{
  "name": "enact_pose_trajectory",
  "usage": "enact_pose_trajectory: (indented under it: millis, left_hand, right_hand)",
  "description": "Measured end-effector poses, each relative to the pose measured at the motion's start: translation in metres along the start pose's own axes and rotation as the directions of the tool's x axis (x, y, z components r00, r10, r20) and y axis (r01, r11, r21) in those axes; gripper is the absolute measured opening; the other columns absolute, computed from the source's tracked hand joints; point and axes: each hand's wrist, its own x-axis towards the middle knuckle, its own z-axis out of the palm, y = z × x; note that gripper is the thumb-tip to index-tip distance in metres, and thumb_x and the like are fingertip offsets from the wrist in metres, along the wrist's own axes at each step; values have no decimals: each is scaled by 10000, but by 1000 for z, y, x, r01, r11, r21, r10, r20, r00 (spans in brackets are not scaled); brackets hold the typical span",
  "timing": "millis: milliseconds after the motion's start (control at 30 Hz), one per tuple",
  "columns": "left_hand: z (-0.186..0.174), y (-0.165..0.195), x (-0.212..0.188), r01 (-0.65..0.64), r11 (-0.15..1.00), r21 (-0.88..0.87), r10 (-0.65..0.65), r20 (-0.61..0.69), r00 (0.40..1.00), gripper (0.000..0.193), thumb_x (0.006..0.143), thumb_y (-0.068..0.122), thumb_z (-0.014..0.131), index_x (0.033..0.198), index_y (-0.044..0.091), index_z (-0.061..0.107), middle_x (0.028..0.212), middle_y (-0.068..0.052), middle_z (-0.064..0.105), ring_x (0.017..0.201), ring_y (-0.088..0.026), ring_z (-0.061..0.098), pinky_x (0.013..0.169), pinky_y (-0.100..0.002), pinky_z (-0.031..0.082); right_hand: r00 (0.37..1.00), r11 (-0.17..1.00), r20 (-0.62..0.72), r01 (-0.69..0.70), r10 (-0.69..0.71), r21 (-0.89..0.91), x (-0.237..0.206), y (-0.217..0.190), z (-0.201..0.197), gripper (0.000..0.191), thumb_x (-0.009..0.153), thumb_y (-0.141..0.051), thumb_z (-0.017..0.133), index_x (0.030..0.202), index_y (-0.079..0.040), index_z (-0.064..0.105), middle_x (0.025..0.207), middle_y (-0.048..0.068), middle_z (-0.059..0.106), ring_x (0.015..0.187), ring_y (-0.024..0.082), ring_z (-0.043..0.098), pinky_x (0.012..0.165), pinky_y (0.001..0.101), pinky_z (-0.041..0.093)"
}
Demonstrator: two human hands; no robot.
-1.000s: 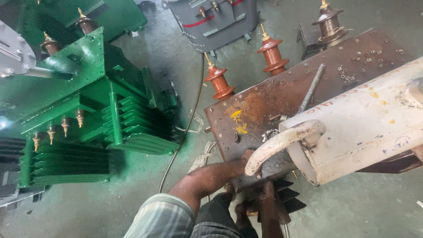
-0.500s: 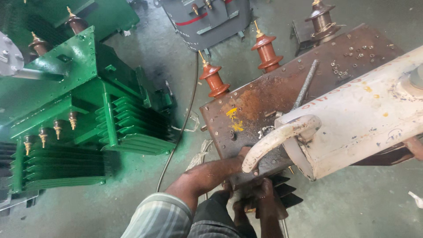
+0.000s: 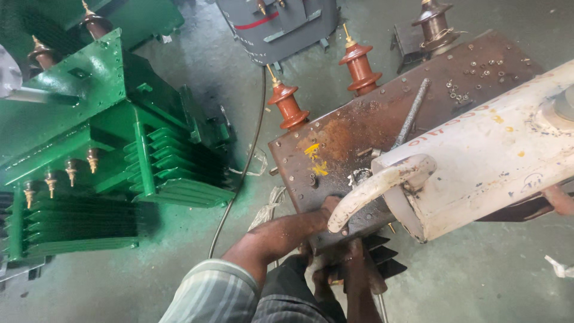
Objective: The person assembles electrical components by hand, inserting bolts and tightening nuts onto a metal plate with insulators. The person uses a hammer to tap components into place and continues to secure multiple fasteners across the assembly.
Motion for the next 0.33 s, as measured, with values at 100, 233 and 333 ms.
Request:
enact_pose_trajectory:
  millis: [100, 233, 333]
  left_hand:
    - [-8, 2, 7, -84, 945, 316, 76, 40, 996, 822, 415, 443, 1004, 1144, 144, 768, 1026, -123, 779, 955, -254, 742, 820, -345, 557]
    - [-4, -2, 7, -263, 937, 230, 276, -23, 961, 1041, 351, 493, 974, 1293, 166, 676, 1105, -126, 765, 1005, -287, 729, 858, -350, 551]
    - [-4, -3, 8, -247, 897, 366, 275, -24, 961, 1048, 399, 541, 966, 1337, 179, 672, 1174, -136, 761, 1079, -314, 708, 925, -364, 547]
  right_hand:
    - [796, 996, 599, 89, -87, 27, -7, -8, 1, 927, 931, -749, 348, 1234, 107, 536, 935, 260, 704, 705, 386, 707, 593, 476, 609]
    - [958, 956, -57, 275, -282, -97, -19, -6, 15, 763, 993, -635, 369, 1395, -3, 513, 1107, 147, 678, 927, 270, 683, 751, 407, 591]
    - [888, 808, -49, 392, -457, -441, -30, -14, 36, 709, 932, -577, 423, 1422, -69, 487, 1245, 174, 643, 1066, 317, 661, 833, 421, 575]
